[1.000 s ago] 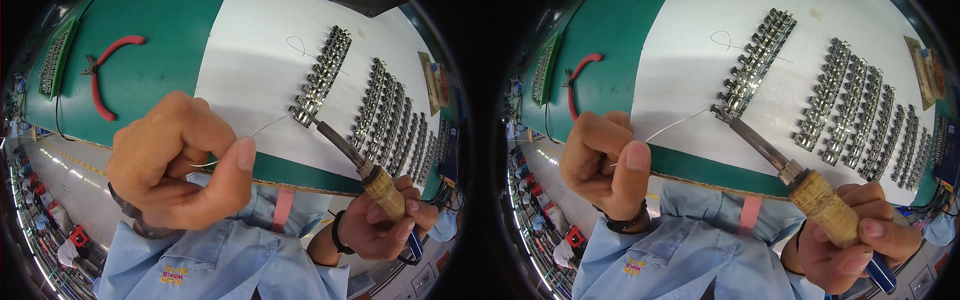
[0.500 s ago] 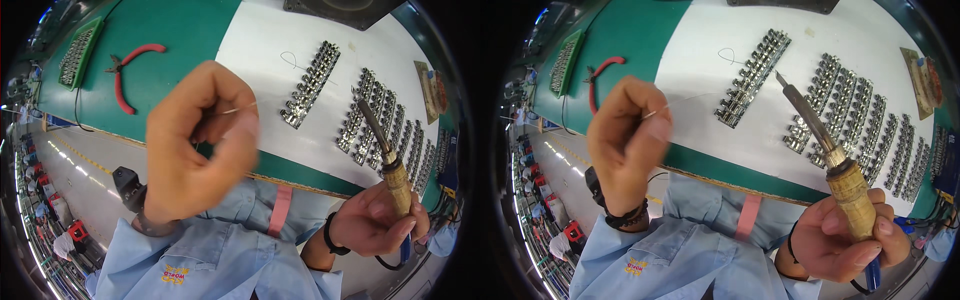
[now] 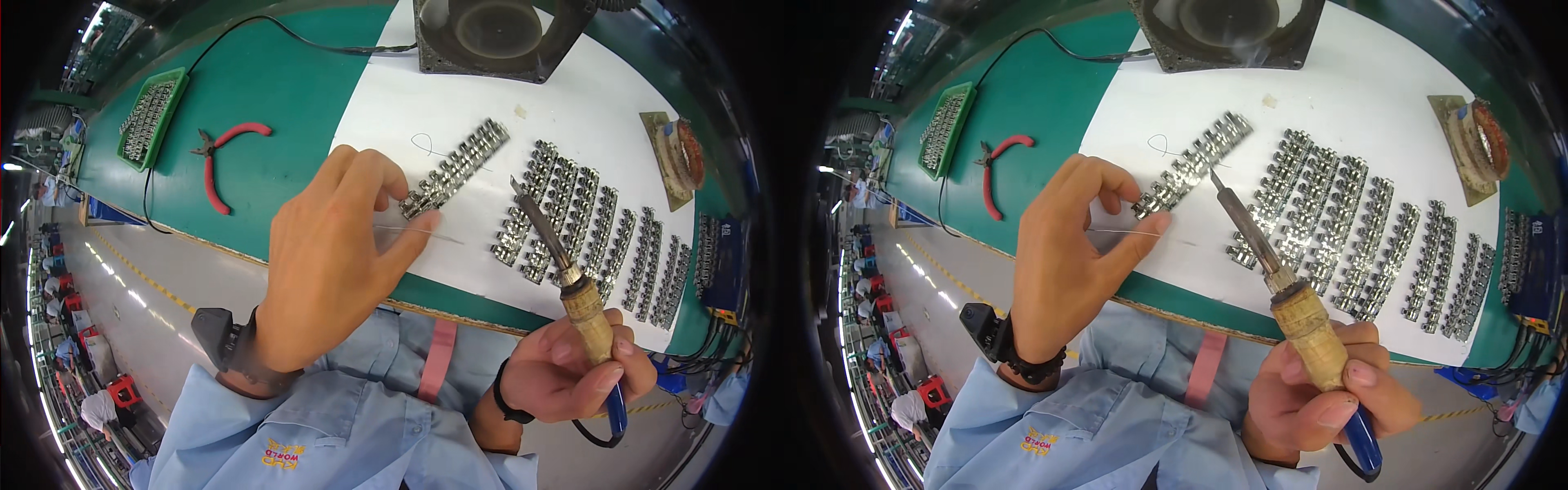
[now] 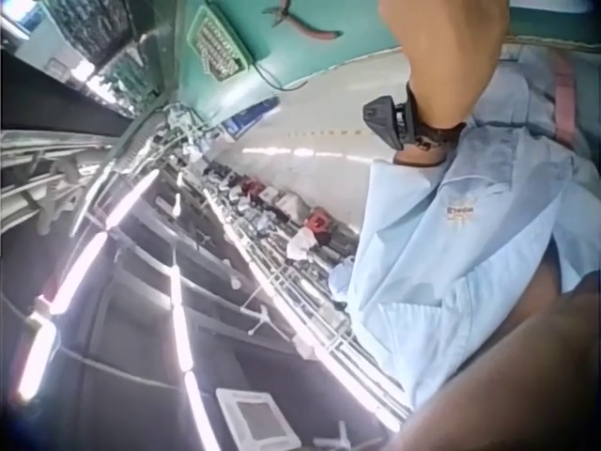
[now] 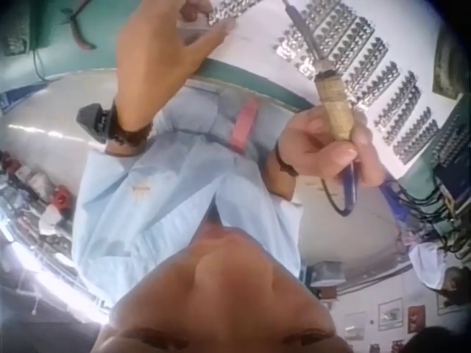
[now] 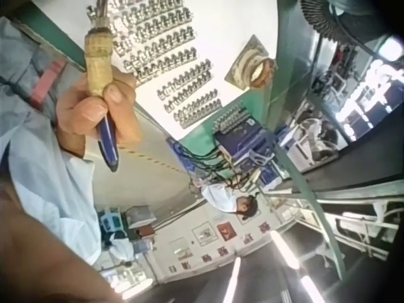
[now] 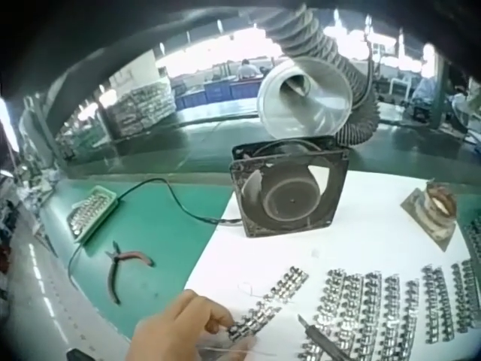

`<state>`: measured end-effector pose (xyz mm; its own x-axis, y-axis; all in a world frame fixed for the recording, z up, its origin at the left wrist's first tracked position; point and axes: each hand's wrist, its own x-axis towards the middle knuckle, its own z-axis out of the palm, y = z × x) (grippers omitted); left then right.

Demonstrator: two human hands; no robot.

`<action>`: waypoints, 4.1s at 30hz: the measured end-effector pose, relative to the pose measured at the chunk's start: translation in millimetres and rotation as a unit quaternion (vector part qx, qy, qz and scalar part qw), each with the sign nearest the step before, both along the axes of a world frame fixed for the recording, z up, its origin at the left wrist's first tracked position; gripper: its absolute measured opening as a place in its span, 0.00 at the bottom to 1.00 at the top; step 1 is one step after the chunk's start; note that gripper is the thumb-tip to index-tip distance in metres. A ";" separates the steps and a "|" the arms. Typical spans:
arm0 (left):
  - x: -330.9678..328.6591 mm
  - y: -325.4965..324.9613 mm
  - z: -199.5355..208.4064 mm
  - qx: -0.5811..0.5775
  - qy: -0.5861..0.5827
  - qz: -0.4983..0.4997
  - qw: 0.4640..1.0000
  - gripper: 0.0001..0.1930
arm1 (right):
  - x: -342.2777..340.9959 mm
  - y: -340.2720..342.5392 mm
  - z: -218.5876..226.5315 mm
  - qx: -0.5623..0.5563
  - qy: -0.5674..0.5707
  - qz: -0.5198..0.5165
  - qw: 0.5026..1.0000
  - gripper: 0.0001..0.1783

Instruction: Solder electronic components onto a terminal strip using a soldering iron.

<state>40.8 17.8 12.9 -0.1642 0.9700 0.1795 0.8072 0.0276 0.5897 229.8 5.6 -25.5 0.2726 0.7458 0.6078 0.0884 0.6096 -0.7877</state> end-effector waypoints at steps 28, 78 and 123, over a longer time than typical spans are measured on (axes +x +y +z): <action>-52.3 -4.9 -26.4 0.085 -0.118 -0.063 0.987 0.18 | -24.1 7.2 1.3 0.022 0.101 -0.014 0.994 0.10; -46.0 -1.2 -31.4 0.146 -0.060 -0.086 0.984 0.20 | -11.2 6.4 -1.5 -0.001 0.095 -0.032 0.995 0.14; -225.3 -33.5 9.0 0.152 -0.378 0.233 0.883 0.13 | -14.4 5.6 6.2 -0.048 -0.081 -0.058 0.994 0.19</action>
<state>-184.5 -15.7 21.9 -0.7174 0.6912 0.0876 0.1221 0.0010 0.9925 215.4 11.2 -19.3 0.2654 0.7716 0.5782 0.2840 0.5105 -0.8116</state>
